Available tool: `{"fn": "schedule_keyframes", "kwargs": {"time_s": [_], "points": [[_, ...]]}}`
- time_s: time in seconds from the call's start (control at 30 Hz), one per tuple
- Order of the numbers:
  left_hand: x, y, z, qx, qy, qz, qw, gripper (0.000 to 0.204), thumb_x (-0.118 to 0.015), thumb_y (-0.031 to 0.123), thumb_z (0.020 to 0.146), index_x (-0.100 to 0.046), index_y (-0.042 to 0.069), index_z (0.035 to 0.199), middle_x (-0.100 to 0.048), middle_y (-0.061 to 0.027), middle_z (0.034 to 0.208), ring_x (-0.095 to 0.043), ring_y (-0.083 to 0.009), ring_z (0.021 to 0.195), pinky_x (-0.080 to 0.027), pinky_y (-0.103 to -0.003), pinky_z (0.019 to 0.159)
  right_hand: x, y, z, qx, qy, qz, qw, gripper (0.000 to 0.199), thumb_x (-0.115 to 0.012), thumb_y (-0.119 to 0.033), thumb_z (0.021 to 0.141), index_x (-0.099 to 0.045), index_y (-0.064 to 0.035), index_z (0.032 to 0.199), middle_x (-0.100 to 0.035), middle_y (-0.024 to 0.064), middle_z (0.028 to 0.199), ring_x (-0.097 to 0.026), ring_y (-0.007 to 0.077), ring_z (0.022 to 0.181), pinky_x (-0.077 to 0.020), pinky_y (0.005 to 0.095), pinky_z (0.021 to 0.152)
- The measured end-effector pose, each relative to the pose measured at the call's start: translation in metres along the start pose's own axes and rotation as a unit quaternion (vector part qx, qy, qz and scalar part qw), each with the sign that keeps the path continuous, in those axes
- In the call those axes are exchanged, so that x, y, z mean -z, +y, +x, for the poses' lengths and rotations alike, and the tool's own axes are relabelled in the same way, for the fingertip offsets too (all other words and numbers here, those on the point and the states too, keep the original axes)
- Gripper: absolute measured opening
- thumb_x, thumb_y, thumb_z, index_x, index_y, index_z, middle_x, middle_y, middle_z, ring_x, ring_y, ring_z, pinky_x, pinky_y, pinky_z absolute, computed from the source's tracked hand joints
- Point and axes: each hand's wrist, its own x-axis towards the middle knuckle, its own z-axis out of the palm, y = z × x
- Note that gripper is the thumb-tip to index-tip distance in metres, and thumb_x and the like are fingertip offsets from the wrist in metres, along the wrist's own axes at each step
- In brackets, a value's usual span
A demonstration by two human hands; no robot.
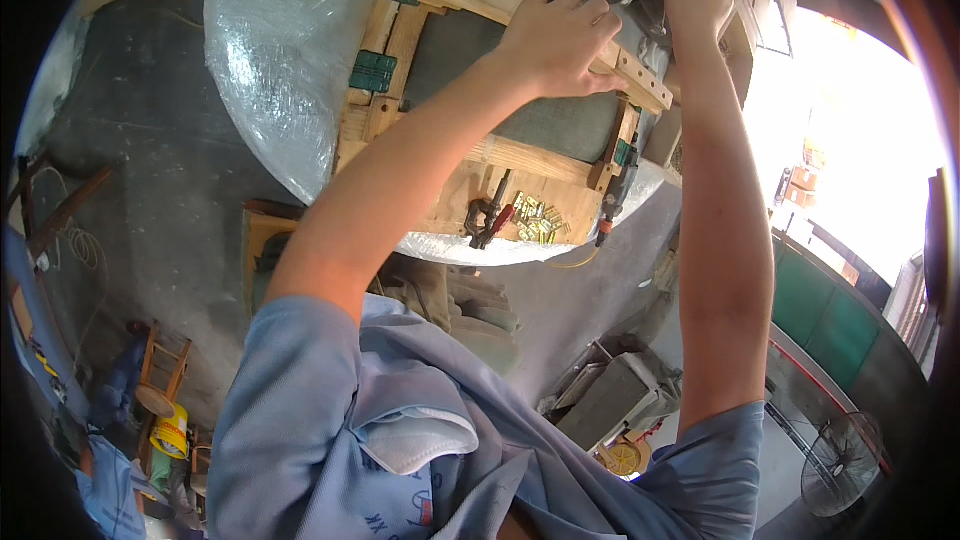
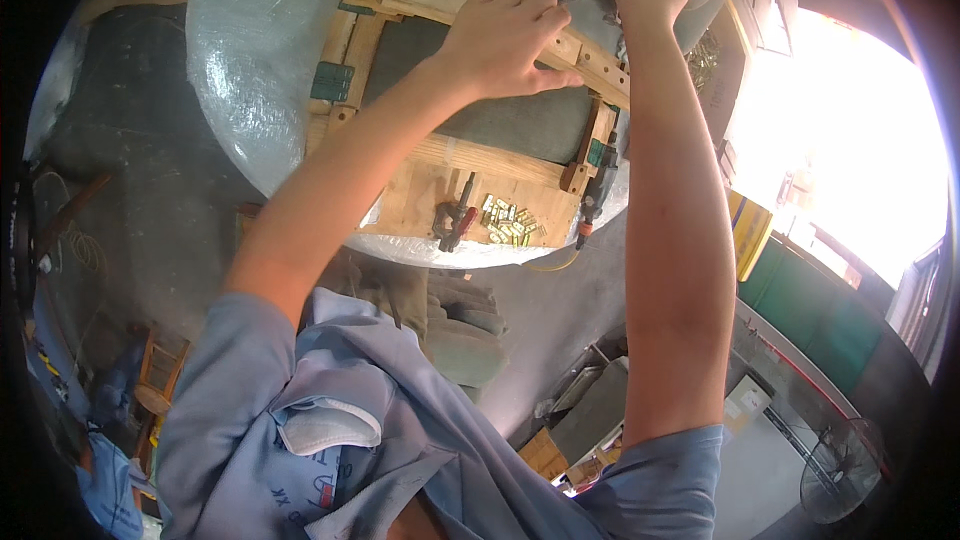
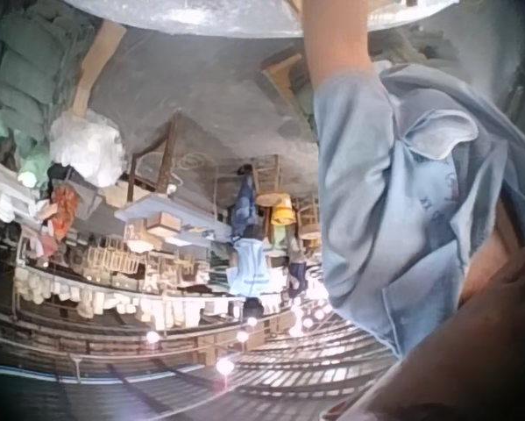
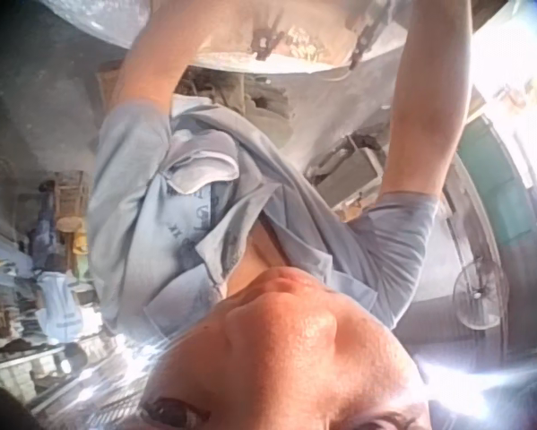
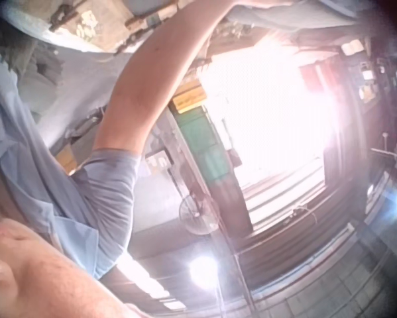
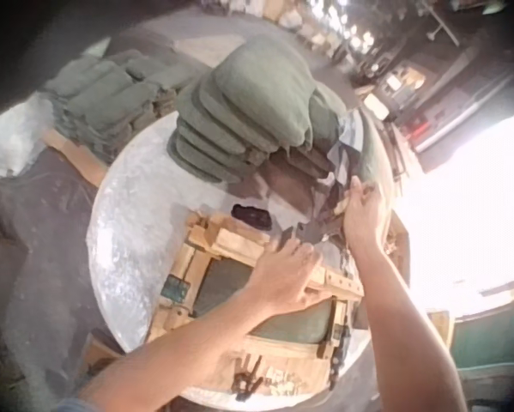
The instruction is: The person assembles a chair by placing a green cushion onto a wooden frame, securing it with a pneumatic drill and fasteners, and adjusting the frame. The person repeats this process for multiple cushions, stacking the finished units on the table.
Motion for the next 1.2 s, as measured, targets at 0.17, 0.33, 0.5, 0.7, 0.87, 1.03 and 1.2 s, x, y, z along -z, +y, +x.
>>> {"fn": "schedule_keyframes", "kwargs": {"time_s": [0.17,0.33,0.5,0.7,0.87,1.03,1.2], "points": [[-0.011,-0.026,0.013,-0.002,-0.241,0.023,0.97,0.067,-0.078,0.062,0.088,-0.065,0.012,0.13,-0.067,-0.0053,0.127,-0.077,-0.0318,0.1,-0.063,-0.047,0.082,0.0,-0.006,-0.002,0.017,0.007,-0.039,0.999,0.033,-0.061,-0.032,0.111,-0.059,-0.0012,0.097,-0.068,0.0102,0.07,-0.065,0.0189,0.061,-0.0518,0.0349,0.06],[-0.025,-0.028,0.003,-0.023,-0.198,0.067,0.978,0.06,-0.077,0.059,0.089,-0.064,0.017,0.131,-0.071,-0.0001,0.123,-0.077,-0.0278,0.097,-0.064,-0.043,0.078,0.0,0.001,0.0,0.023,0.008,-0.03,0.999,0.033,-0.061,-0.032,0.111,-0.059,-0.0013,0.098,-0.068,0.0102,0.071,-0.065,0.0182,0.061,-0.0516,0.0344,0.061],[-0.021,-0.026,0.005,-0.007,-0.233,0.068,0.97,0.06,-0.077,0.059,0.089,-0.064,0.021,0.134,-0.075,0.0013,0.118,-0.076,-0.0253,0.104,-0.064,-0.043,0.079,0.0,-0.005,0.0,-0.012,-0.01,0.0,1.0,0.033,-0.06,-0.031,0.111,-0.06,-0.0016,0.097,-0.068,0.0095,0.071,-0.064,0.0174,0.061,-0.0511,0.0341,0.061],[-0.017,-0.023,0.005,0.004,-0.247,0.074,0.966,0.06,-0.077,0.058,0.09,-0.064,0.022,0.136,-0.076,0.0012,0.121,-0.076,-0.0244,0.106,-0.064,-0.044,0.081,0.001,-0.008,-0.001,0.003,-0.009,-0.034,0.999,0.033,-0.061,-0.031,0.111,-0.06,-0.0015,0.097,-0.069,0.0099,0.07,-0.064,0.0177,0.061,-0.0511,0.0346,0.061],[-0.015,-0.02,0.004,0.003,-0.252,0.08,0.964,0.06,-0.077,0.058,0.09,-0.063,0.021,0.136,-0.076,0.0012,0.12,-0.075,-0.0238,0.107,-0.063,-0.043,0.081,0.002,-0.012,-0.004,0.014,0.013,-0.076,0.997,0.033,-0.062,-0.031,0.111,-0.061,-0.0017,0.096,-0.069,0.0102,0.071,-0.064,0.0181,0.061,-0.0514,0.0358,0.061],[-0.011,-0.02,0.005,0.016,-0.266,0.064,0.962,0.056,-0.077,0.056,0.092,-0.062,0.023,0.135,-0.075,0.0008,0.123,-0.074,-0.024,0.111,-0.06,-0.047,0.089,0.0,-0.013,-0.002,-0.02,-0.017,-0.021,0.999,0.031,-0.061,-0.03,0.111,-0.059,-0.0016,0.099,-0.067,0.0086,0.07,-0.063,0.0179,0.062,-0.0509,0.0348,0.059],[-0.018,-0.02,0.004,0.002,-0.24,0.088,0.967,0.061,-0.074,0.062,0.091,-0.064,0.021,0.135,-0.076,0.0009,0.121,-0.074,-0.0235,0.109,-0.06,-0.045,0.081,0.008,0.001,0.02,-0.087,-0.115,0.123,0.982,0.03,-0.058,-0.031,0.113,-0.059,-0.0028,0.1,-0.062,0.0056,0.068,-0.063,0.0173,0.062,-0.0505,0.0327,0.058]]}}
